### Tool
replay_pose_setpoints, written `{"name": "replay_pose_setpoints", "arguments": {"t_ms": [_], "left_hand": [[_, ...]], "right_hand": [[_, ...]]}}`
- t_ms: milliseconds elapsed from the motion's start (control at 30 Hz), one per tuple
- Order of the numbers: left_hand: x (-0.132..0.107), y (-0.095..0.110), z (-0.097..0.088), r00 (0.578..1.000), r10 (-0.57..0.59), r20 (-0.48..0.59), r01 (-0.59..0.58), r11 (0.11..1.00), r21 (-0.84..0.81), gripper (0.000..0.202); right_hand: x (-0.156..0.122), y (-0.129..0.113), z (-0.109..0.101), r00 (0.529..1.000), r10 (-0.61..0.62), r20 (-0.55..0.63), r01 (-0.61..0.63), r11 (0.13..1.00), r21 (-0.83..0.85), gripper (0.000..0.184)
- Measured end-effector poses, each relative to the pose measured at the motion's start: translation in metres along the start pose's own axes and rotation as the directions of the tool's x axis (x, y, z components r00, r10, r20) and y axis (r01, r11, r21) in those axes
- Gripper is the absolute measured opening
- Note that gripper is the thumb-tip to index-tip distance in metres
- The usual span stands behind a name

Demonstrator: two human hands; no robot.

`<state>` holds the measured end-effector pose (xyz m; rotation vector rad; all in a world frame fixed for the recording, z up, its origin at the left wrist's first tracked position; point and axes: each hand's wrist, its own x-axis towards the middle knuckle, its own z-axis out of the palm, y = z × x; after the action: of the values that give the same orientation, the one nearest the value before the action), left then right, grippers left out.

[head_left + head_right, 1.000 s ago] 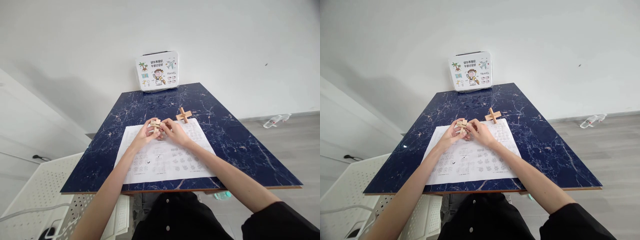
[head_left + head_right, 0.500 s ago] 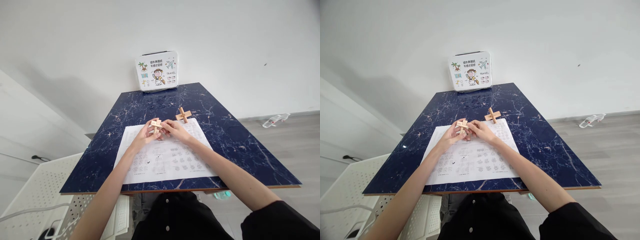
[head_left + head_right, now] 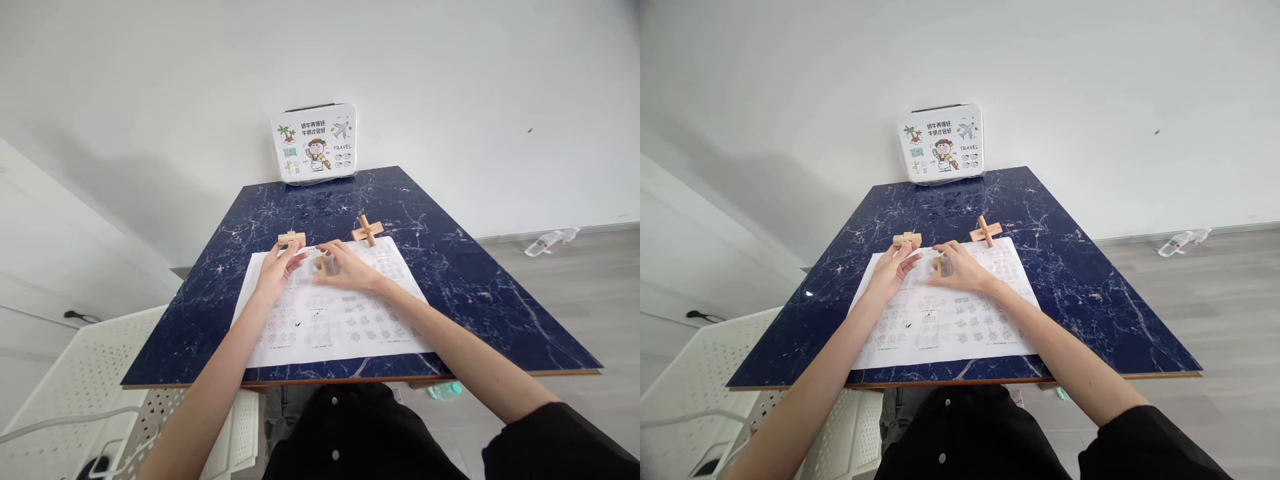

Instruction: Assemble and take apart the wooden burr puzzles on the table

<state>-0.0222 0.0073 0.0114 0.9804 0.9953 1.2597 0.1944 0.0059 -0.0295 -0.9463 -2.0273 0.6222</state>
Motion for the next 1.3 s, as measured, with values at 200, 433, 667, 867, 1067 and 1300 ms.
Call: {"name": "replay_pose_setpoints", "arguments": {"t_ms": [200,433,667,867,1067,1300], "left_hand": [[0.000,-0.002,0.000,0.994,0.107,0.039,-0.111,0.988,0.106,0.053],[-0.007,-0.004,0.008,0.951,0.261,0.164,-0.290,0.938,0.190,0.077],[-0.008,-0.009,0.009,0.880,0.402,0.251,-0.469,0.814,0.341,0.075],[-0.012,-0.009,0.009,0.833,0.437,0.340,-0.553,0.676,0.487,0.071],[-0.014,-0.009,0.008,0.818,0.433,0.379,-0.574,0.568,0.590,0.070],[-0.020,-0.009,0.009,0.830,0.367,0.421,-0.558,0.529,0.639,0.067]], "right_hand": [[0.003,-0.002,-0.003,0.994,0.061,0.086,-0.070,0.992,0.107,0.059],[0.007,-0.010,-0.018,0.942,0.239,0.234,-0.330,0.548,0.769,0.043],[0.006,-0.019,-0.020,0.942,0.184,0.281,-0.328,0.316,0.890,0.039],[0.006,-0.016,-0.017,0.943,0.159,0.292,-0.328,0.305,0.894,0.041],[0.005,-0.013,-0.019,0.941,0.195,0.278,-0.334,0.391,0.858,0.041],[0.003,-0.014,-0.018,0.927,0.228,0.298,-0.373,0.490,0.788,0.047]]}}
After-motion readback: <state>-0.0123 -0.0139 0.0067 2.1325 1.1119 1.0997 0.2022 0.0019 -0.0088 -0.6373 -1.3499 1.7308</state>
